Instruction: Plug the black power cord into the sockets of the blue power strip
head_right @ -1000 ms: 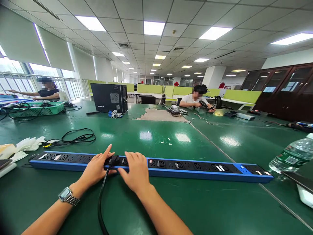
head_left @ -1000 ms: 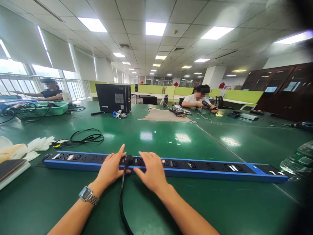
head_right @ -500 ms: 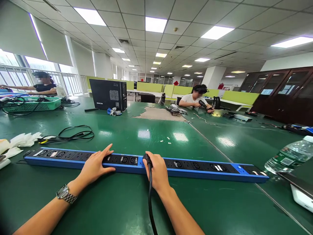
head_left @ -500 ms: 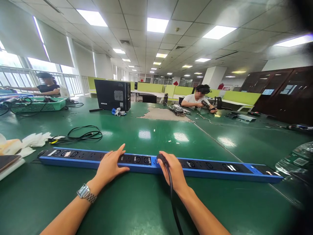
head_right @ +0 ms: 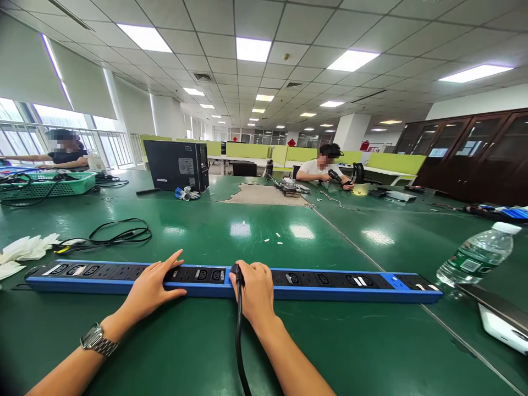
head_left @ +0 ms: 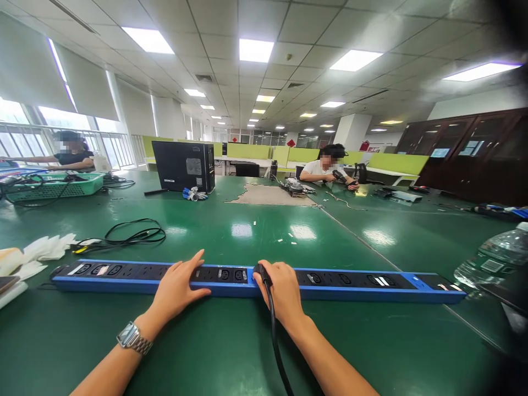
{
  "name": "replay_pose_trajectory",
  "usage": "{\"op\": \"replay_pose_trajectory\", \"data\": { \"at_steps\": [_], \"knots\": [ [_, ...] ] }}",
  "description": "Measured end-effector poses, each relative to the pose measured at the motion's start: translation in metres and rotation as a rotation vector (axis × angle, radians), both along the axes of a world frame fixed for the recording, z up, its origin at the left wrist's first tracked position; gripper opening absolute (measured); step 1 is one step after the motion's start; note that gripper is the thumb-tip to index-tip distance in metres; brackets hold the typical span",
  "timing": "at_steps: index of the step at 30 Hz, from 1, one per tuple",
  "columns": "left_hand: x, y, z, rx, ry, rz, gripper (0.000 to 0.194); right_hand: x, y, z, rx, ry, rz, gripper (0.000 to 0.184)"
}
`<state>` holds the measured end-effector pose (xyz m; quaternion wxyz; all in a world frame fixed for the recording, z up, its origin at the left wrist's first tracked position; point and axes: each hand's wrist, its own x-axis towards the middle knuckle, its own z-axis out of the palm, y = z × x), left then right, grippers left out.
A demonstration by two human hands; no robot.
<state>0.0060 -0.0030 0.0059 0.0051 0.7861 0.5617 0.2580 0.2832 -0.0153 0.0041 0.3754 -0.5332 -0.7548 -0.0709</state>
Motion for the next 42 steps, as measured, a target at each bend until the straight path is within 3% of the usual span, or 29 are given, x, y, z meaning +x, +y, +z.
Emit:
{"op": "replay_pose_trajectory", "data": {
  "at_steps": [5, 9, 13, 16, 19, 22, 25, 29, 32, 35, 38, 42],
  "knots": [
    [-0.002, 0.0, 0.0, 0.002, -0.008, -0.006, 0.087, -0.009, -0.003, 0.004, -0.025, -0.04, 0.018, 0.017],
    [0.008, -0.001, 0.001, 0.053, -0.053, -0.065, 0.074, -0.011, -0.003, -0.003, -0.018, -0.06, 0.039, 0.022],
    [0.047, -0.007, 0.003, 0.091, -0.095, -0.235, 0.054, 0.005, 0.0, -0.014, 0.047, -0.117, -0.031, 0.054],
    [0.09, -0.008, 0.003, 0.063, -0.096, -0.351, 0.057, 0.02, 0.002, -0.022, 0.062, -0.122, -0.134, 0.079],
    [0.125, -0.004, 0.002, 0.044, -0.125, -0.314, 0.045, 0.028, 0.004, -0.028, 0.05, -0.133, -0.166, 0.074],
    [0.141, 0.001, 0.006, 0.088, -0.264, -0.228, 0.03, 0.029, 0.004, -0.032, 0.041, -0.147, -0.16, 0.068],
    [0.132, 0.006, 0.022, 0.209, -0.496, -0.171, 0.028, 0.027, 0.003, -0.032, 0.037, -0.142, -0.157, 0.072],
    [0.083, 0.011, 0.038, 0.275, -0.588, -0.11, 0.036, 0.026, 0.001, -0.028, -0.01, -0.119, -0.175, 0.073],
    [0.036, 0.012, 0.029, 0.144, -0.547, -0.01, 0.046, 0.025, -0.001, -0.025, -0.075, -0.109, -0.172, 0.071],
    [0.006, 0.01, 0.013, -0.002, -0.478, -0.028, 0.053, 0.023, -0.002, -0.021, -0.144, -0.097, -0.182, 0.069],
    [0.0, 0.008, 0.004, -0.011, -0.399, -0.112, 0.047, 0.019, -0.004, -0.021, -0.166, -0.075, -0.201, 0.064],
    [0.009, 0.008, 0.007, 0.009, -0.319, -0.186, 0.039, 0.012, -0.004, -0.024, -0.134, -0.071, -0.181, 0.059]
  ]
}}
